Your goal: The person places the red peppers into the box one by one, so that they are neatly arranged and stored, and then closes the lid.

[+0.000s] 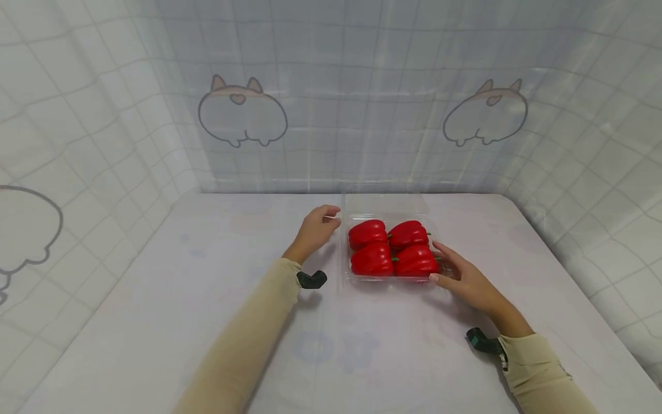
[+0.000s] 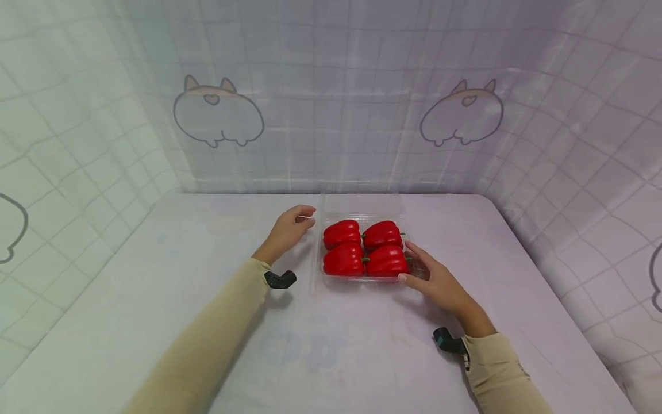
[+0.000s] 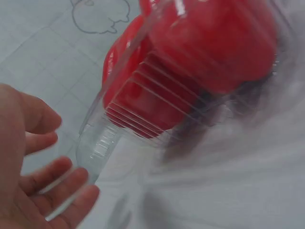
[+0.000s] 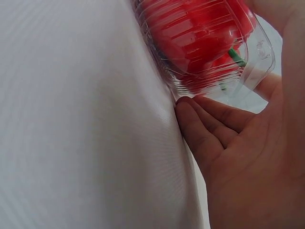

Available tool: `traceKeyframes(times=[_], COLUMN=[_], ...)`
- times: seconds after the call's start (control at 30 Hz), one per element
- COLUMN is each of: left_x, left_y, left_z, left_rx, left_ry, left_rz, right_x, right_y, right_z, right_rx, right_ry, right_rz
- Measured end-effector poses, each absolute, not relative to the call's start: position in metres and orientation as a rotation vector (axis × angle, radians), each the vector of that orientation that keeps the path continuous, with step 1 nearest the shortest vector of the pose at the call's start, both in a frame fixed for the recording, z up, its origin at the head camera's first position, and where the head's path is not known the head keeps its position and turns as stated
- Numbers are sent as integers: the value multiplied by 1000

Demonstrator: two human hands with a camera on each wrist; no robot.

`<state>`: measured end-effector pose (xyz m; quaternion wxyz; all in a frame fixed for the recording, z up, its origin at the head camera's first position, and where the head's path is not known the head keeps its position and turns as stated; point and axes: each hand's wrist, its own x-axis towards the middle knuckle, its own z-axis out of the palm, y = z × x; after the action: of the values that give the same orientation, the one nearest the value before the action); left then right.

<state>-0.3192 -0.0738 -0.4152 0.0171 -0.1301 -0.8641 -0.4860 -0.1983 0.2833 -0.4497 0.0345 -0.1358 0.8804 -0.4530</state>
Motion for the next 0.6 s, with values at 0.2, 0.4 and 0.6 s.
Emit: traceKeyframes(times=[0.2,0.4,0.6], left_x=[-334,-342,-347], left_y=[-67,-57,-53], left_z=[-414,-413,-415], left_rx=[-304,-178,-169], left_ry=[-2691,-2544,-2629], left_rz=[-1814,-2139,-2050], right_x=[-198,-197,-198], right_y=[284,284,284], right_z=[-449,-450,-455], right_rx=[-380,-379,-386], right_ry=[2726,2729,2718], right_rz=[-1363,-1376,-1389])
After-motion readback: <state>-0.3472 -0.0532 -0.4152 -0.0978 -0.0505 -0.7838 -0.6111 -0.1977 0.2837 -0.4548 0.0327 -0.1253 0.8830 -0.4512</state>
